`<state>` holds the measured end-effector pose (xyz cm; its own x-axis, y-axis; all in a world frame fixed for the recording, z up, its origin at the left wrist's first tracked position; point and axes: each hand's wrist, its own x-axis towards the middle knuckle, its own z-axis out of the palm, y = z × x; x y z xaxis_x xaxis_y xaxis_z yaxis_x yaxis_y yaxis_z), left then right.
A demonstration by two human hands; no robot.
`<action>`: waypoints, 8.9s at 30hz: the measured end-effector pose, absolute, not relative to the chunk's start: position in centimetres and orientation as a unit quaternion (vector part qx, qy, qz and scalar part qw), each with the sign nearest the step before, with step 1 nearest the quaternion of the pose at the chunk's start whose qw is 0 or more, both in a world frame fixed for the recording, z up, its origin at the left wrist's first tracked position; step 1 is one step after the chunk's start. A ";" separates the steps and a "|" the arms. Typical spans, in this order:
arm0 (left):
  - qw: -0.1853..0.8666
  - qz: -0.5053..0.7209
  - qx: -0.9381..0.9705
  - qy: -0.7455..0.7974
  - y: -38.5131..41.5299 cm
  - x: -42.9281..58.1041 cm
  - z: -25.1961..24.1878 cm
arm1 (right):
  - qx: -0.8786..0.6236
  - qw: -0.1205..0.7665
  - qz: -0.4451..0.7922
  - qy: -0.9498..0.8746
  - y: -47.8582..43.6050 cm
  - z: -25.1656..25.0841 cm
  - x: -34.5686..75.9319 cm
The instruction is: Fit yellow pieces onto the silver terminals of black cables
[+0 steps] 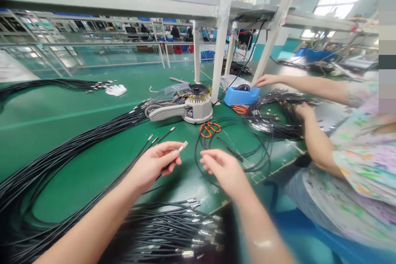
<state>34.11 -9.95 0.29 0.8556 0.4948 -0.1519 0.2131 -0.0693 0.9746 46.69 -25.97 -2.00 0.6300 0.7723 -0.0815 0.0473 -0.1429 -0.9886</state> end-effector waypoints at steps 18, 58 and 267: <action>0.592 0.190 0.739 0.259 -12.2 33.3 -0.1 | -0.692 0.566 0.164 -0.418 -22.6 -0.2 44.4; 0.358 0.397 0.817 0.217 -12.3 32.2 -2.7 | -0.631 0.684 0.305 -0.205 -23.1 -0.9 41.7; 0.011 0.001 0.932 0.364 -4.1 27.6 -3.4 | -0.800 0.373 0.353 -0.310 -35.8 -4.7 45.8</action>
<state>27.59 -4.10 -3.43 0.7356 0.6773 -0.0071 0.6773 -0.7354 0.0212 45.75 -35.77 -4.71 0.5595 0.7588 -0.3335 0.2328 -0.5300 -0.8154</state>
